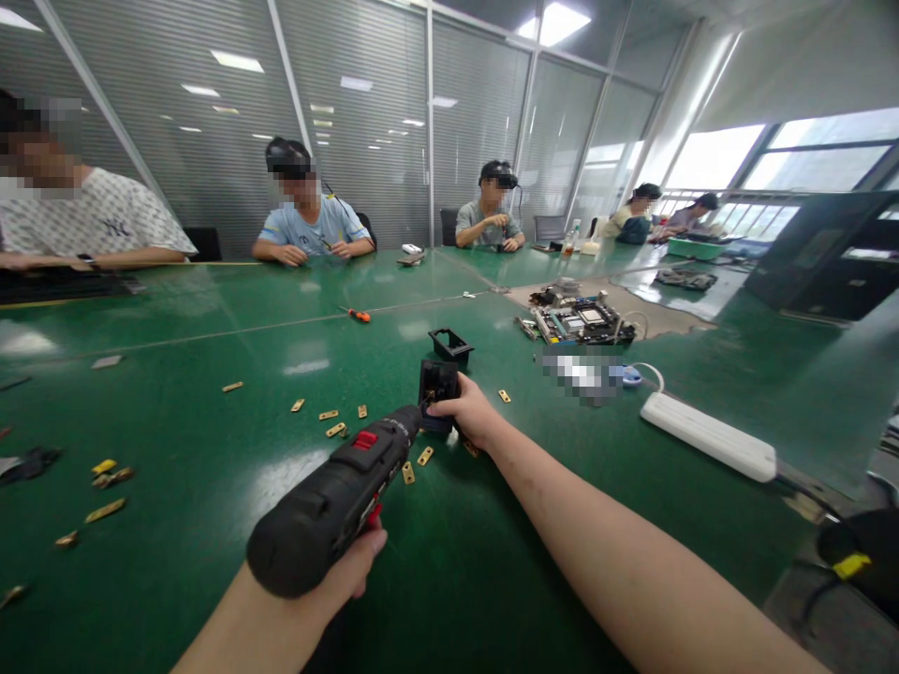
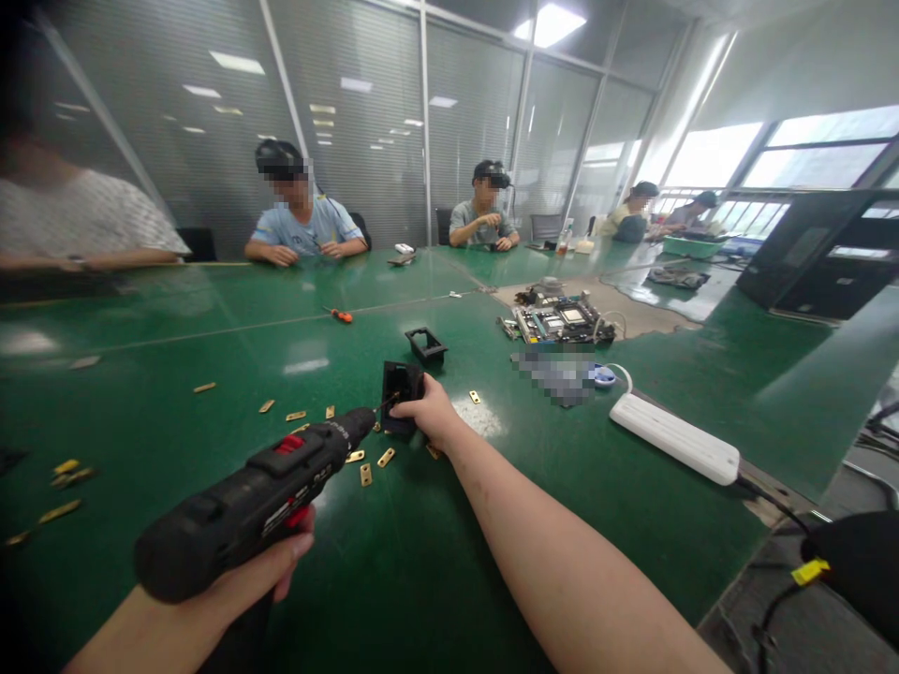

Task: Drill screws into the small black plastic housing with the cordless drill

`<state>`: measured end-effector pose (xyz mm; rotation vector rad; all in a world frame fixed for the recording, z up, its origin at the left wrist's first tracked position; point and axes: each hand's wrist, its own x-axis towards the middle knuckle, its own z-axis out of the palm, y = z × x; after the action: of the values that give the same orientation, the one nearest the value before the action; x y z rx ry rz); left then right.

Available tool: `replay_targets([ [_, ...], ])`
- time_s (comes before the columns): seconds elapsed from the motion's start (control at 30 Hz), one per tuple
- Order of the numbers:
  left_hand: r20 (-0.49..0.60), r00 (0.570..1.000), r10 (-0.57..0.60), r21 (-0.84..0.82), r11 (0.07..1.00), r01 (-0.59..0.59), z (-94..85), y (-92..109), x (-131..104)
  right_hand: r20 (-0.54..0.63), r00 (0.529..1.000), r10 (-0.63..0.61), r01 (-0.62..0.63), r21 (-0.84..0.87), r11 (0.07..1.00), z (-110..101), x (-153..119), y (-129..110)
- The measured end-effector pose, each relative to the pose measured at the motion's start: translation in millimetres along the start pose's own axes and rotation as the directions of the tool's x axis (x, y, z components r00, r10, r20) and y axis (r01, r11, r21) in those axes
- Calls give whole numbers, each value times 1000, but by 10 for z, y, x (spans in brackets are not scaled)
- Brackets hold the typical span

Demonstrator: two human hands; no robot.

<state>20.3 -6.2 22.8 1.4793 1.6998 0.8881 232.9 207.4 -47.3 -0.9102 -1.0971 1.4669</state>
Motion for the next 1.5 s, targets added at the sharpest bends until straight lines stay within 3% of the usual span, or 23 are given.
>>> replay_targets([
  [0.23, -15, 1000, 19, 59, 998, -18, -22, 88, -31, -7, 1000, -26, 25, -61, 998, 2, 5, -4],
  [0.37, 28, 999, 35, 22, 999, -36, -52, 144, 3, -9, 1000, -21, 21, -43, 999, 5, 1, -11],
  [0.67, 66, 998, -14, -57, 998, 18, -72, 39, 66, 9, 1000, -23, 24, -51, 998, -7, 9, 7],
  [0.87, 65, 997, 44, 35, 998, -47, -60, 279, -82, -8, 1000, -16, 15, -41, 999, -2, 5, 10],
  [0.97, 37, 999, -9, 18, 1000, 9, -61, 379, -144, 9, 1000, -8, 8, -37, 999, -5, 1, 4],
  [1.17, 88, 992, -85, 79, 994, 78, -91, 338, -136, 15, 1000, -23, 23, -62, 998, -28, -2, 2],
  [1.5, 73, 997, -19, 93, 996, 12, -98, 394, -142, 28, 999, -24, 26, -63, 998, -44, 17, 12],
])
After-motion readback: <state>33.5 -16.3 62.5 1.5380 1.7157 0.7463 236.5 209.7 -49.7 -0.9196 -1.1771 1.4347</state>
